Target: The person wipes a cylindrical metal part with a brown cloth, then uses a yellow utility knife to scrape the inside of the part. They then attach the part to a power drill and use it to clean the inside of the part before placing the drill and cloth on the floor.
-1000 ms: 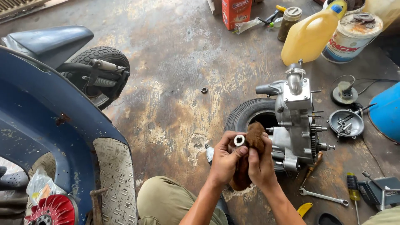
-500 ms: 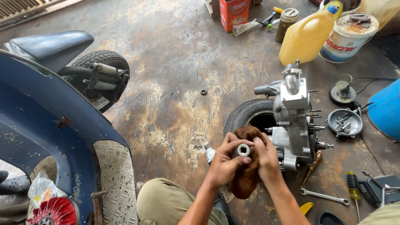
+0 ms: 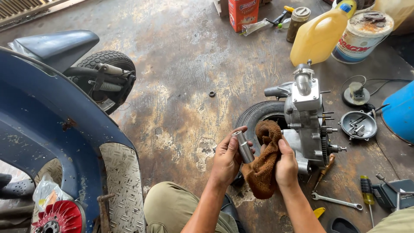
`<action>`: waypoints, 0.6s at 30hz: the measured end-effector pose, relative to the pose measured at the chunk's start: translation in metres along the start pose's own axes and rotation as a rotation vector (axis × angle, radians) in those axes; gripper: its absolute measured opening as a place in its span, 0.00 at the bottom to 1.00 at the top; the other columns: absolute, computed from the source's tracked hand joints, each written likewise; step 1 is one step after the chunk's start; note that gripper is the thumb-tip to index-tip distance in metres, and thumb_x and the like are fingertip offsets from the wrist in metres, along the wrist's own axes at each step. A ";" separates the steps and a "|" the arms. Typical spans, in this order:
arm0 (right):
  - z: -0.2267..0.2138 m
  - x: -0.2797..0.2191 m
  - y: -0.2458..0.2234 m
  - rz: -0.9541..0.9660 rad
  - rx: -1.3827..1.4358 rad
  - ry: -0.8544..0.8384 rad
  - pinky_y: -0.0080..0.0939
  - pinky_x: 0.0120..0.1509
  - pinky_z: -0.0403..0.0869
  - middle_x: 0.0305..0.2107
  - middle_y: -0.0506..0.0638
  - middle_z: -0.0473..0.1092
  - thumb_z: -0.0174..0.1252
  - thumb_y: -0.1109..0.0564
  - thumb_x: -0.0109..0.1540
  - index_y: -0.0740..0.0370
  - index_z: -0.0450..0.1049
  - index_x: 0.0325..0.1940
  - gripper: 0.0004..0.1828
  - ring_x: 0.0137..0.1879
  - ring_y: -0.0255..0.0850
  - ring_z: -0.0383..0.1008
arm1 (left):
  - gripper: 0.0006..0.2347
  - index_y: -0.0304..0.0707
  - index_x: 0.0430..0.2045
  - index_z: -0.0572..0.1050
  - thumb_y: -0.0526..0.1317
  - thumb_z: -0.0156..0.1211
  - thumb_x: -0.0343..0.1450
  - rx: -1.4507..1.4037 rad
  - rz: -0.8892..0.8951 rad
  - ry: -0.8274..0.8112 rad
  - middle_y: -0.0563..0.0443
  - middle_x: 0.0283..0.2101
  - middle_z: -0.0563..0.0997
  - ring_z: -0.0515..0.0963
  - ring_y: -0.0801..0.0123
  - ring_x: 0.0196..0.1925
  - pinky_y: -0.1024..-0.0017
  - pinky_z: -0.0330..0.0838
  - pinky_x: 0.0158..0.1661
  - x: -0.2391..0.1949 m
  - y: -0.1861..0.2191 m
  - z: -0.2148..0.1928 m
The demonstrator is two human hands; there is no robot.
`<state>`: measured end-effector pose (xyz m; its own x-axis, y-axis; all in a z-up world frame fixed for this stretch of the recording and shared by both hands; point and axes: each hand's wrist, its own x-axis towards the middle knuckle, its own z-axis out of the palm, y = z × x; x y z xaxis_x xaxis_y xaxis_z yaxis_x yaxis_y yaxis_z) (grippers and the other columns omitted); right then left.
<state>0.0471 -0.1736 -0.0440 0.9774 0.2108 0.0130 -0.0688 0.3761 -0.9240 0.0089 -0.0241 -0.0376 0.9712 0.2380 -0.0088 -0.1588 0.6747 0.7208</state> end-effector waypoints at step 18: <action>0.018 -0.004 -0.006 -0.244 -0.173 -0.112 0.53 0.65 0.70 0.42 0.54 0.75 0.42 0.54 0.74 0.63 0.76 0.51 0.17 0.51 0.42 0.74 | 0.19 0.33 0.32 0.79 0.48 0.45 0.81 0.686 -0.023 0.070 0.43 0.18 0.74 0.76 0.68 0.16 0.76 0.73 0.20 -0.005 0.008 0.006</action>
<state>0.0400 -0.1609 -0.0316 0.9321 0.2350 0.2756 0.2096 0.2706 -0.9396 0.0041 -0.0244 -0.0278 0.9555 0.2893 -0.0574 0.0323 0.0907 0.9954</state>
